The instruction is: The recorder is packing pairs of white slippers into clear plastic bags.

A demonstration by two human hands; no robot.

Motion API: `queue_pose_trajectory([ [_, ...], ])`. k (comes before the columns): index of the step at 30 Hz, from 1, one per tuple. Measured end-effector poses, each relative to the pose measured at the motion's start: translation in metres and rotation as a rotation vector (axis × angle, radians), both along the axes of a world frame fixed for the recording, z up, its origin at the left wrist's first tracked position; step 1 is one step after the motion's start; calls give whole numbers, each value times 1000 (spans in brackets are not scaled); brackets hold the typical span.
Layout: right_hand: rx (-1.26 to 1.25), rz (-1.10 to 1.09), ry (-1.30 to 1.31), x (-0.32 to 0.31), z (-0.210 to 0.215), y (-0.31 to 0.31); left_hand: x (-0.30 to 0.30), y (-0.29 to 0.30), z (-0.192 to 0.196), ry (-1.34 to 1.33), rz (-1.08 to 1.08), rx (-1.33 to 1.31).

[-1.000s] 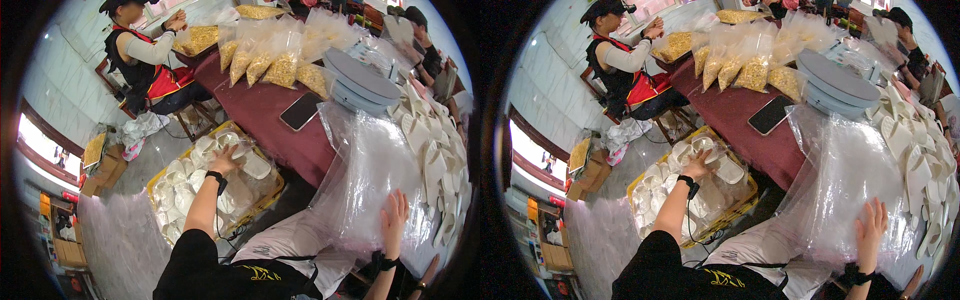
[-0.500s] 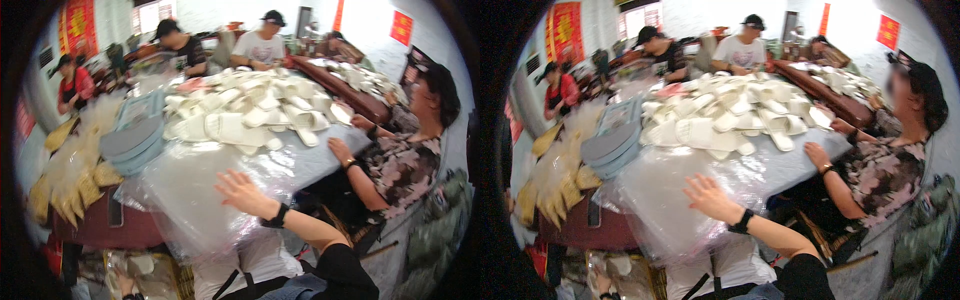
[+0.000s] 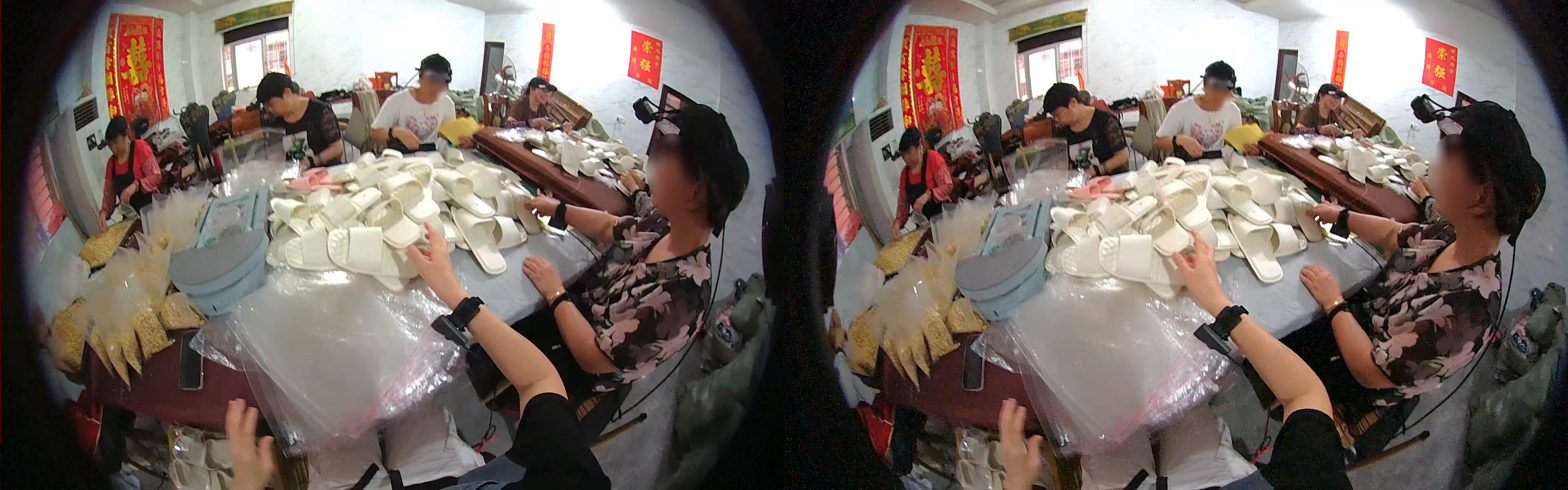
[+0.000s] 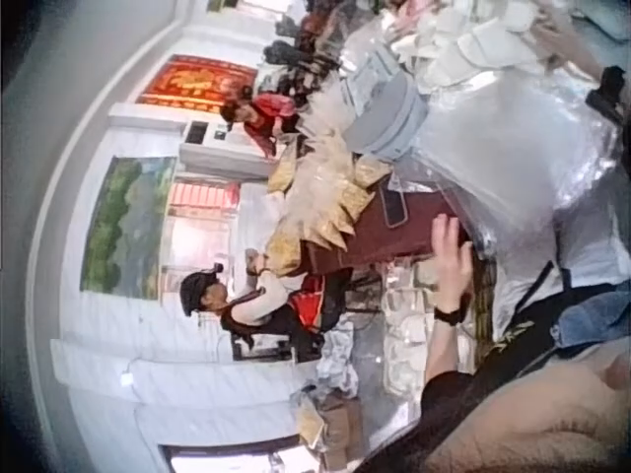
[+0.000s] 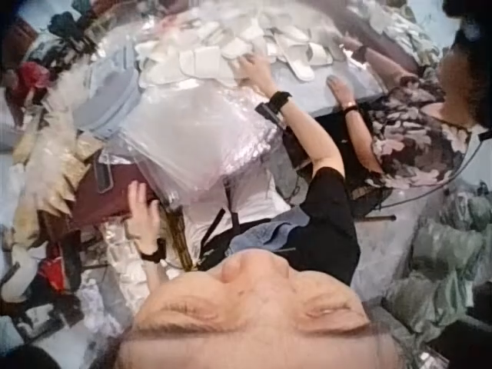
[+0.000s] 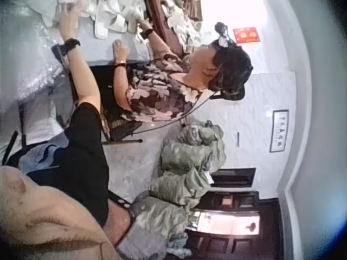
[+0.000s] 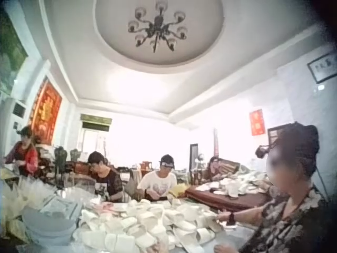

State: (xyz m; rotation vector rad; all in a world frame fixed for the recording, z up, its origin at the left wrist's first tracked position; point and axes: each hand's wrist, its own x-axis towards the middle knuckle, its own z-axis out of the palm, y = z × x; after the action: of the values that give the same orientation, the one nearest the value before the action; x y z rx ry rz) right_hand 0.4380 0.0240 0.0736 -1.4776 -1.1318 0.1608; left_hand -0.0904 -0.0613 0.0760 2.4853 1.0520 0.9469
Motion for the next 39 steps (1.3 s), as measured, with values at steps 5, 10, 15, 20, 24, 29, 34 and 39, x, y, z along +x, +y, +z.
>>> queue_pose_trajectory([
  [5,-41,218,447,14,10,27,61,6,-44,-52,-234,-89],
  [10,149,270,546,50,-11,44,117,27,-52,232,-352,34],
  [15,166,256,737,54,-21,26,134,35,-47,243,-301,-7],
  [20,243,238,851,61,-20,0,137,42,-61,289,-291,-74],
  [24,78,229,671,74,9,5,136,42,-68,370,-276,-25],
  [29,-192,256,357,80,33,23,136,42,-77,379,-251,-48],
  [34,-171,297,577,93,17,38,138,43,-91,354,-261,-15],
  [39,158,358,693,74,15,8,134,42,-92,352,-239,-8],
])
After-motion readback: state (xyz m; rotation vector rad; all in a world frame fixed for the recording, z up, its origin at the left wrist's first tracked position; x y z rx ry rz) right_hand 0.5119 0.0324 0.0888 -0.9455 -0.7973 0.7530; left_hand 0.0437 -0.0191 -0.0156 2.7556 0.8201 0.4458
